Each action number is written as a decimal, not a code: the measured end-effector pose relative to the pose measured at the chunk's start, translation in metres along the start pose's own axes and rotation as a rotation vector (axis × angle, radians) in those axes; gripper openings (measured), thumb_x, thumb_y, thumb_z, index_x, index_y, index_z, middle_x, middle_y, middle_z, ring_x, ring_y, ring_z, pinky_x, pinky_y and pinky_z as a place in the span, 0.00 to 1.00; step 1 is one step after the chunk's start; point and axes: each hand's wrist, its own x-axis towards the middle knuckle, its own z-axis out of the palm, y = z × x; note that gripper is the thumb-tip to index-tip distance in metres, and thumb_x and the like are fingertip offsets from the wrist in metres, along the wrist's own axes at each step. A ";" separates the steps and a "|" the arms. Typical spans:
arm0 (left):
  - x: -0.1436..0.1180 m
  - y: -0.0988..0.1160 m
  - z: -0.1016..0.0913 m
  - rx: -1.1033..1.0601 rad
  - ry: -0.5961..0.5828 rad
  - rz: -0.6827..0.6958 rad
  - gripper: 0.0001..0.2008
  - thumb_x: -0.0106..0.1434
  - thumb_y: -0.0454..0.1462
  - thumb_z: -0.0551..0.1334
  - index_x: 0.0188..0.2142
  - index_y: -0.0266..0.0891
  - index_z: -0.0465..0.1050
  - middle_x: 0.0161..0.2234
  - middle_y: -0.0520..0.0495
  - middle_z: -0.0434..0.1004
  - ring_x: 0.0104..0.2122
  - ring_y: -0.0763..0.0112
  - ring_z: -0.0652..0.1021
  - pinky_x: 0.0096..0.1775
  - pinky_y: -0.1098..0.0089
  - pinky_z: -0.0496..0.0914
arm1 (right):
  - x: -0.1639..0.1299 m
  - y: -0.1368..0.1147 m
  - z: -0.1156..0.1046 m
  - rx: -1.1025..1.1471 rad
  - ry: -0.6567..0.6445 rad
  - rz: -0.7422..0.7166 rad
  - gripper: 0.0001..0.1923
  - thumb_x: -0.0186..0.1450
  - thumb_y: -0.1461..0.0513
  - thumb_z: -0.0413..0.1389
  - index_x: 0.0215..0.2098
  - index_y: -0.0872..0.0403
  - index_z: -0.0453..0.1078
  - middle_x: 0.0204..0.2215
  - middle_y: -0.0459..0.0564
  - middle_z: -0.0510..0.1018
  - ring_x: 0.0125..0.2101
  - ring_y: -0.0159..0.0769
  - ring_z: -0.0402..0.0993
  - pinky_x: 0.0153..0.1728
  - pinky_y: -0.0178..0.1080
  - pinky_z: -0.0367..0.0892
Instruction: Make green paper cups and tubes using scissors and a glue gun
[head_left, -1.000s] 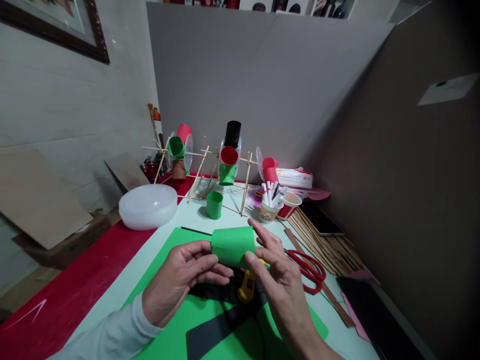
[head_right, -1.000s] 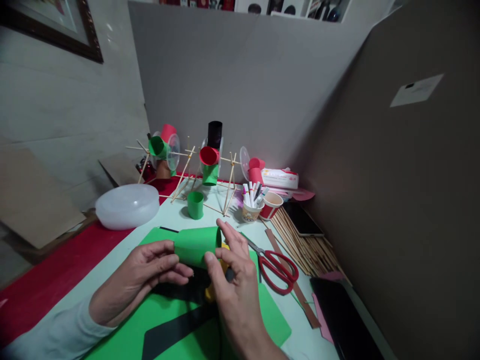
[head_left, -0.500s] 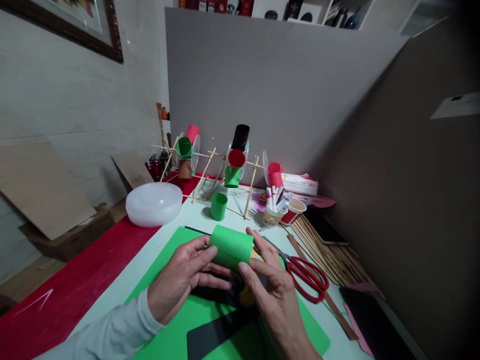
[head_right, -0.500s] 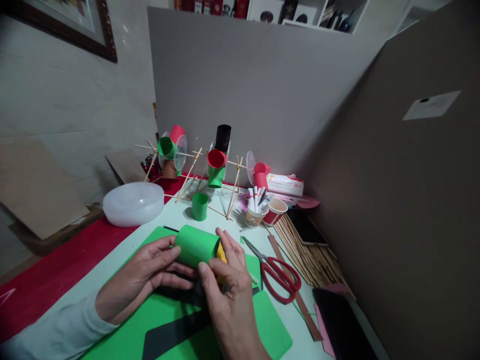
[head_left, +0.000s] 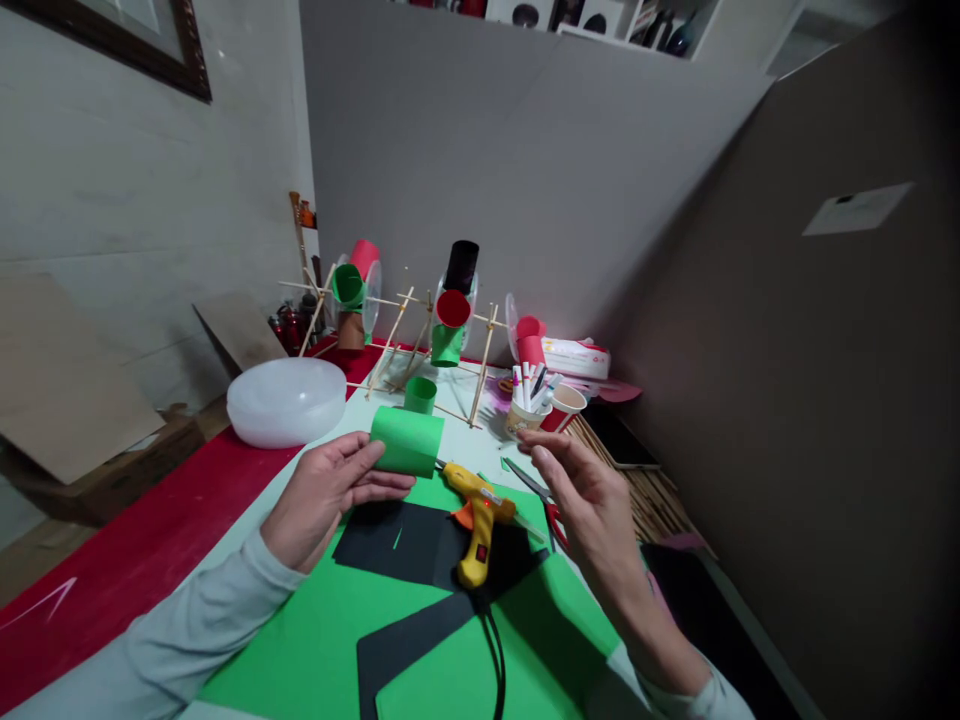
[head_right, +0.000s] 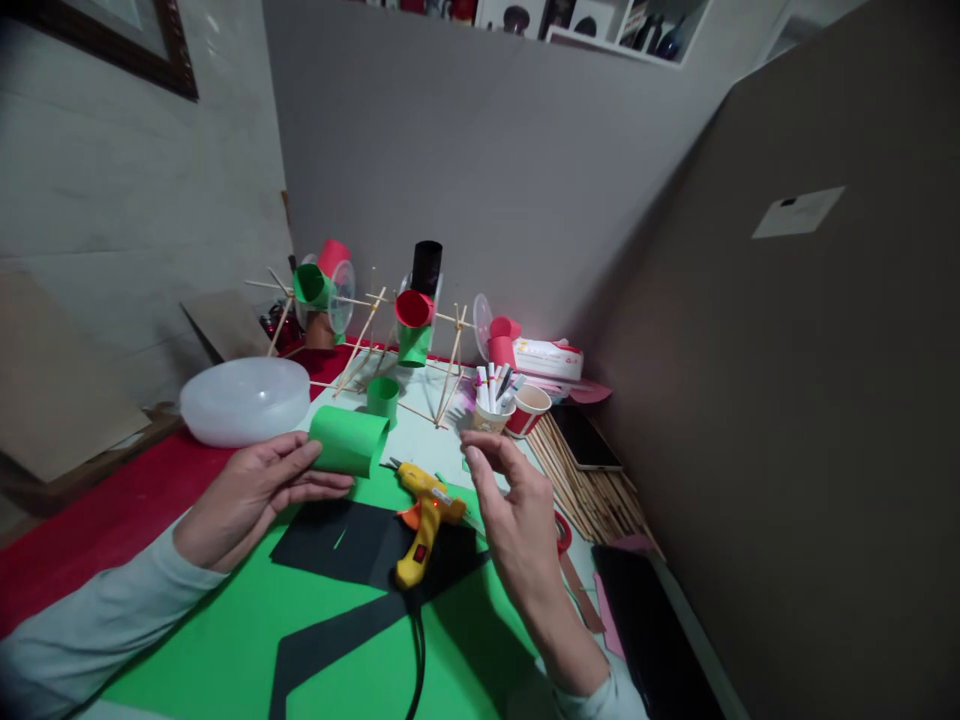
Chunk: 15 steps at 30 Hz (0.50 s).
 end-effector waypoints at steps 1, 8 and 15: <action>0.001 0.000 -0.001 0.007 0.006 0.009 0.18 0.55 0.42 0.73 0.30 0.37 0.65 0.24 0.52 0.77 0.32 0.57 0.85 0.35 0.66 0.81 | 0.002 0.004 -0.003 -0.020 -0.041 0.018 0.15 0.71 0.50 0.52 0.37 0.52 0.73 0.39 0.54 0.83 0.41 0.43 0.81 0.41 0.42 0.73; 0.002 0.006 -0.003 0.009 0.053 0.092 0.20 0.53 0.45 0.74 0.32 0.36 0.66 0.26 0.54 0.76 0.32 0.58 0.85 0.36 0.65 0.80 | -0.017 0.003 0.003 -0.256 -0.327 0.050 0.19 0.70 0.50 0.52 0.24 0.49 0.62 0.15 0.44 0.72 0.15 0.38 0.70 0.19 0.36 0.57; 0.004 0.008 -0.006 -0.004 0.078 0.133 0.21 0.52 0.46 0.74 0.32 0.36 0.68 0.26 0.54 0.76 0.31 0.60 0.85 0.36 0.66 0.79 | -0.032 -0.003 0.015 -0.370 -0.545 -0.060 0.11 0.69 0.53 0.53 0.40 0.51 0.69 0.19 0.45 0.76 0.17 0.40 0.68 0.20 0.37 0.53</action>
